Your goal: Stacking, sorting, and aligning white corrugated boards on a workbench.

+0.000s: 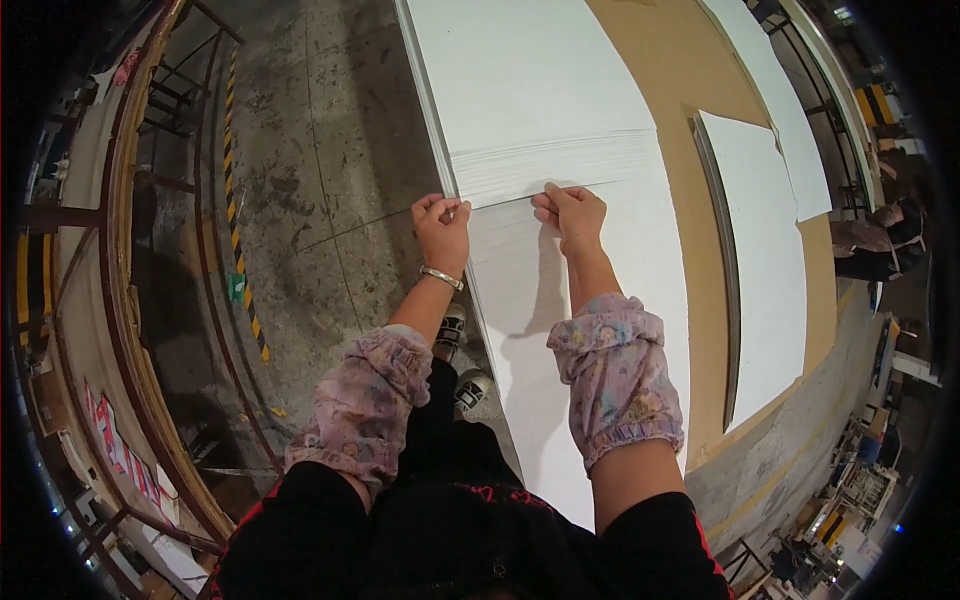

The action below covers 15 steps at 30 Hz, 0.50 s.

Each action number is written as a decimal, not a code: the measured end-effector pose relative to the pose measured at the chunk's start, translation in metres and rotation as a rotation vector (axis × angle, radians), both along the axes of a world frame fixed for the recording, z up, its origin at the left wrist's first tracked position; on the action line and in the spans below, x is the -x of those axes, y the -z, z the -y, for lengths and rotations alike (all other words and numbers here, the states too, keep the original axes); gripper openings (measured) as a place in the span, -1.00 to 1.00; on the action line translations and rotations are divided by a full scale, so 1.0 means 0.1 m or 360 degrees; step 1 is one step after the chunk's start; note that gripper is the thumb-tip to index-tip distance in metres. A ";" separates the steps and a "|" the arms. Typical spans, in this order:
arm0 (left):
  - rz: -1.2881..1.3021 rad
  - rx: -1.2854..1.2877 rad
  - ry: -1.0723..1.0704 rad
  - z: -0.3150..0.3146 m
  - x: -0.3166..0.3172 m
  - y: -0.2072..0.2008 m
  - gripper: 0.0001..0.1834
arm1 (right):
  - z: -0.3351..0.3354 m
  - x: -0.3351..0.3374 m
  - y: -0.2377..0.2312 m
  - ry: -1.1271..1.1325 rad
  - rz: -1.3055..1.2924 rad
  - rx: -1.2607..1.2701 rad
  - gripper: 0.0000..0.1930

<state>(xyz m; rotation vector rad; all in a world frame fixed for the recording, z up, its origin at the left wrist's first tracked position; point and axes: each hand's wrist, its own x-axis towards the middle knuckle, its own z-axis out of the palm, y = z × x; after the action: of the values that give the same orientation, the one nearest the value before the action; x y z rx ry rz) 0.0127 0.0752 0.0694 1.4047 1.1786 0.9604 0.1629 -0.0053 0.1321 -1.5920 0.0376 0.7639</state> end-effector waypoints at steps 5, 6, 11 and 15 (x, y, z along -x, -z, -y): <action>0.0002 -0.0071 -0.0008 -0.05 -0.01 0.03 -0.85 | -0.03 0.02 -0.02 0.0035 0.0037 -0.0023 -0.86; 0.0006 -0.0069 -0.0014 -0.04 0.00 0.03 -0.85 | 0.01 0.00 0.00 -0.0006 0.0044 -0.0019 -0.85; 0.0038 -0.0085 0.0221 -0.06 -0.01 0.02 -0.83 | 0.11 -0.08 -0.02 -0.0116 0.0035 -0.0063 -0.75; 0.0002 -0.0125 0.0157 -0.06 0.00 0.04 -0.84 | 0.25 -0.01 -0.03 -0.0404 -0.0236 -0.0037 -0.74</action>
<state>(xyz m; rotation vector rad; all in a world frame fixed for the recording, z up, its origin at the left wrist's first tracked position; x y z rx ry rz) 0.0126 0.0812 0.0658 1.5102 1.0704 0.9464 0.1635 -0.0303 0.1346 -1.5326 -0.0674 1.0755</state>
